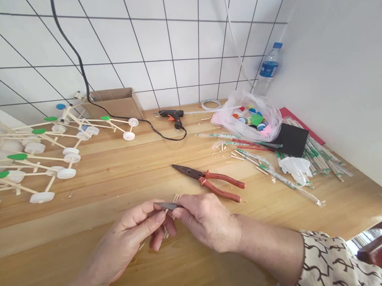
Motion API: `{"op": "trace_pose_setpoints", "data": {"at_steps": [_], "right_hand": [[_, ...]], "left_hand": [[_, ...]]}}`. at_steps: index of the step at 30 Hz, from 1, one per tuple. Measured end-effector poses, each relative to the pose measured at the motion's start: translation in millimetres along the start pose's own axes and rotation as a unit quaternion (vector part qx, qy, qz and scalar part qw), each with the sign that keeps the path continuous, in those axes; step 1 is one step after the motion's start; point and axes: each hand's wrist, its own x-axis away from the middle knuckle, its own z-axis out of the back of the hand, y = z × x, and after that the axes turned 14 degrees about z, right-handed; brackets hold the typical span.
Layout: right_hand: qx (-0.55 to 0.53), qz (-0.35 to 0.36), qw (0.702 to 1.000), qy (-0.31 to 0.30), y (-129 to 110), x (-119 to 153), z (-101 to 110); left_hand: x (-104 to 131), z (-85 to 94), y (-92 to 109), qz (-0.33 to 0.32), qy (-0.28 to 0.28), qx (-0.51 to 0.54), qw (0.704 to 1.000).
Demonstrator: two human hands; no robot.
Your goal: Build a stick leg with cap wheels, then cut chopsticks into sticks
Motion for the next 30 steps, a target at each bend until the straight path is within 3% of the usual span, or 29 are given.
{"op": "trace_pose_setpoints", "data": {"at_steps": [5, 9, 12, 14, 19, 24, 26, 28, 30], "right_hand": [[0.016, -0.019, 1.000, 0.013, -1.8, -3.1, 0.0], [0.090, -0.050, 0.993, 0.061, -1.1, -5.6, 12.5], [0.201, -0.111, 0.967, 0.107, 3.3, -6.1, 31.5], [0.304, -0.179, 0.927, 0.125, 9.6, -5.1, 46.3], [0.439, -0.308, 0.843, 0.049, 36.0, 5.1, 74.4], [0.458, -0.362, 0.810, -0.055, 53.8, 16.0, 85.1], [0.471, -0.373, 0.797, -0.063, 55.5, 17.3, 86.6], [0.493, -0.346, 0.798, -0.028, 55.7, 17.2, 85.3], [0.477, -0.270, 0.836, 0.034, 54.0, 16.3, 79.4]], "left_hand": [[0.5, -0.5, 1.4, 0.001, 0.011, 0.001, 1.000], [0.9, 1.1, 3.0, -0.010, 0.024, 0.003, 1.000], [1.8, 3.1, 5.1, -0.026, 0.043, 0.006, 0.999], [2.5, 4.8, 6.4, -0.032, 0.063, 0.004, 0.998], [4.1, 7.6, 9.5, -0.054, 0.113, 0.000, 0.992], [4.1, 6.7, 10.7, -0.065, 0.137, 0.019, 0.988], [2.8, 6.6, 9.6, -0.069, 0.138, 0.017, 0.988], [1.0, 7.1, 7.7, -0.077, 0.140, 0.007, 0.987], [-0.5, 7.9, 5.6, -0.091, 0.145, -0.009, 0.985]]}}
